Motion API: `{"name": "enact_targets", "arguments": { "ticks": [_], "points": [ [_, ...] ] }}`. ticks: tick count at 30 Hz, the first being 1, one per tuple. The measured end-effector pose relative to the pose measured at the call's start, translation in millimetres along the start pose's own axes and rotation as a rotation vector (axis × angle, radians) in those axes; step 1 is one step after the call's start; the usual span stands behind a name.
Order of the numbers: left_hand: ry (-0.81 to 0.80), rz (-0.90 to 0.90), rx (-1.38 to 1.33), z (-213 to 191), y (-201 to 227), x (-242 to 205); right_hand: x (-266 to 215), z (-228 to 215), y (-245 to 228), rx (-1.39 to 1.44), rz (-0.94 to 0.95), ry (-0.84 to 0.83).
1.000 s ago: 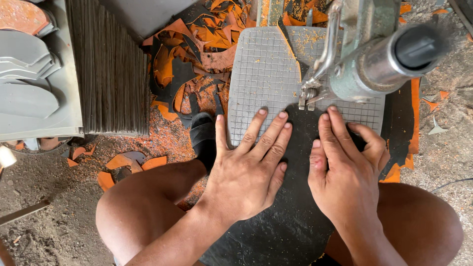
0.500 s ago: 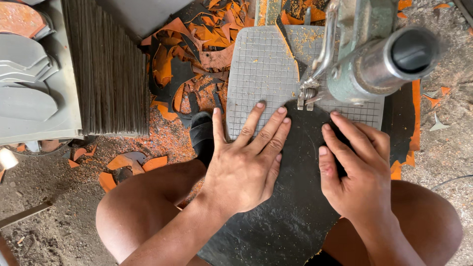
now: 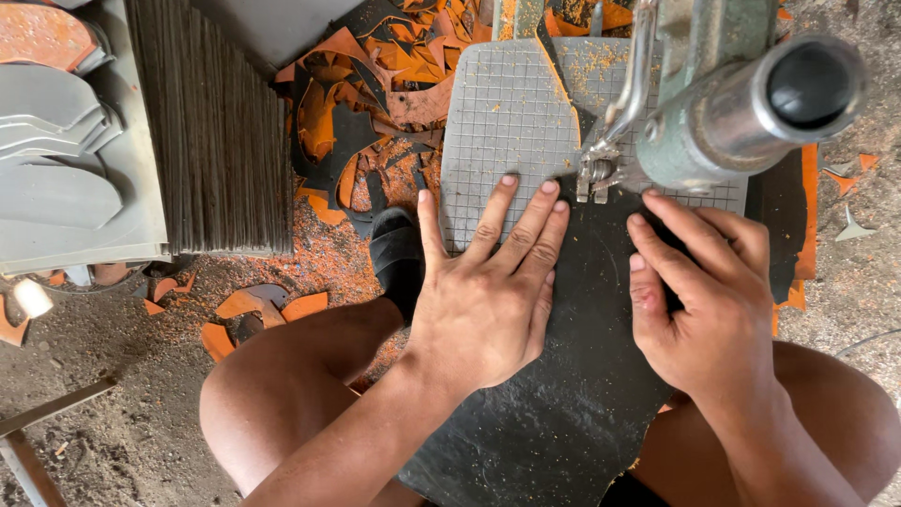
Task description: The person uses a vertical cutting machine to cut a black rubber sheet into a specific shape. They guide the material through the blade, rotating and adjusting the sheet to follow the desired contour. The person removes the cut piece and continues cutting another section of the rubber.
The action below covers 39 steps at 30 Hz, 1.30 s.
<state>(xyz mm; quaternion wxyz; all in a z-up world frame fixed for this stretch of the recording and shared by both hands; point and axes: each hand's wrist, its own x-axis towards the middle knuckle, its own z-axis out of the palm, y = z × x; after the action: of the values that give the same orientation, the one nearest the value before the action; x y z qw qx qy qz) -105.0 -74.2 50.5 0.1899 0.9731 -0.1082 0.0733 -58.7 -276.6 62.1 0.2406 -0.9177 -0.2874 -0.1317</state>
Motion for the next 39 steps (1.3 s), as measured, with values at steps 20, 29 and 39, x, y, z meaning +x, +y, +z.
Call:
{"name": "enact_targets", "arguments": {
  "ticks": [20,29,39],
  "points": [
    [-0.032,-0.052,0.020,2.8,0.6,13.1,15.7,0.0,8.3,-0.063,-0.045,-0.022],
    [-0.036,-0.061,0.009,3.5,-1.0,24.0,19.3,2.7,19.5,-0.073,-0.100,-0.015],
    [-0.027,-0.029,0.040,2.3,-7.6,31.8,25.3,3.7,16.9,-0.087,-0.116,-0.001]
  ]
}}
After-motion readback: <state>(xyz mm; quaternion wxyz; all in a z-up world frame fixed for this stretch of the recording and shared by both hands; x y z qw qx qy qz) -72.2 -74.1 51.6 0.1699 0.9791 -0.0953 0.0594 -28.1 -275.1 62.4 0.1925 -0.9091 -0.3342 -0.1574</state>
